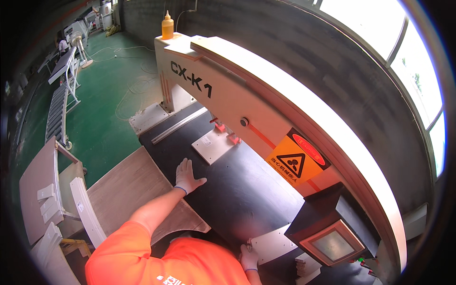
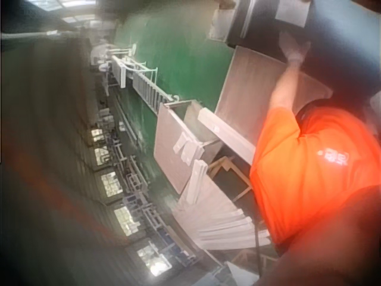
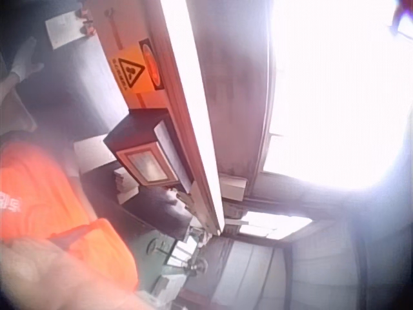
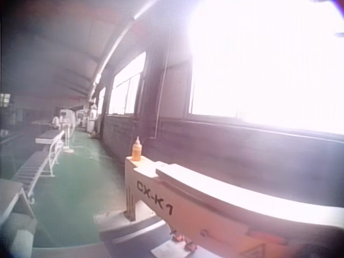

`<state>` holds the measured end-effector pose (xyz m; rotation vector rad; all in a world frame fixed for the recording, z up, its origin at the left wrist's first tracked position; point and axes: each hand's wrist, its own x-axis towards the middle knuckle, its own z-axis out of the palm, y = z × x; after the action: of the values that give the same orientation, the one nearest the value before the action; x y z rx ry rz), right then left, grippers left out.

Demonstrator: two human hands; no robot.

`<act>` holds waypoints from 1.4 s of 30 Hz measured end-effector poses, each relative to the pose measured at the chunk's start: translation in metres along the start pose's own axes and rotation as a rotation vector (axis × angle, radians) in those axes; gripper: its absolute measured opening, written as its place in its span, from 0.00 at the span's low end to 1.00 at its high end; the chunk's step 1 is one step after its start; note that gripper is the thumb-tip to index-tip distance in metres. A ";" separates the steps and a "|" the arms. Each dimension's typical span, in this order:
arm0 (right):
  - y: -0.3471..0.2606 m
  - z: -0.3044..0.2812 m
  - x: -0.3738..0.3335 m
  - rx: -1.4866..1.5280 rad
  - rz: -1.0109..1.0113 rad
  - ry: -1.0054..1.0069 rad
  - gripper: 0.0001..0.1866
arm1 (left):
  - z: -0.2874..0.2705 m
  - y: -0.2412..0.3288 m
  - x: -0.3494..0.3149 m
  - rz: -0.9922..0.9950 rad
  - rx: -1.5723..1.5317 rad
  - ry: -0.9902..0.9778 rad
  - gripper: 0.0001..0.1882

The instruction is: The person places wooden panels one by one onto a drilling machine, secures them under the drill head using manual pressure and a foot pedal, and uses an air nozzle to clean the workspace between pieces.

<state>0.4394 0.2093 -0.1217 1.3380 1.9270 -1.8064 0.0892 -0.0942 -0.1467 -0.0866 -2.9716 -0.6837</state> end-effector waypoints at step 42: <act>-0.005 0.060 -0.054 -0.516 0.071 0.291 0.30 | -0.014 0.076 0.175 -0.089 0.334 -0.427 0.65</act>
<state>0.4414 0.1320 -0.0970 1.5028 2.2422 -1.0133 -0.0782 -0.0261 -0.0834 -0.0855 -3.4703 -0.1802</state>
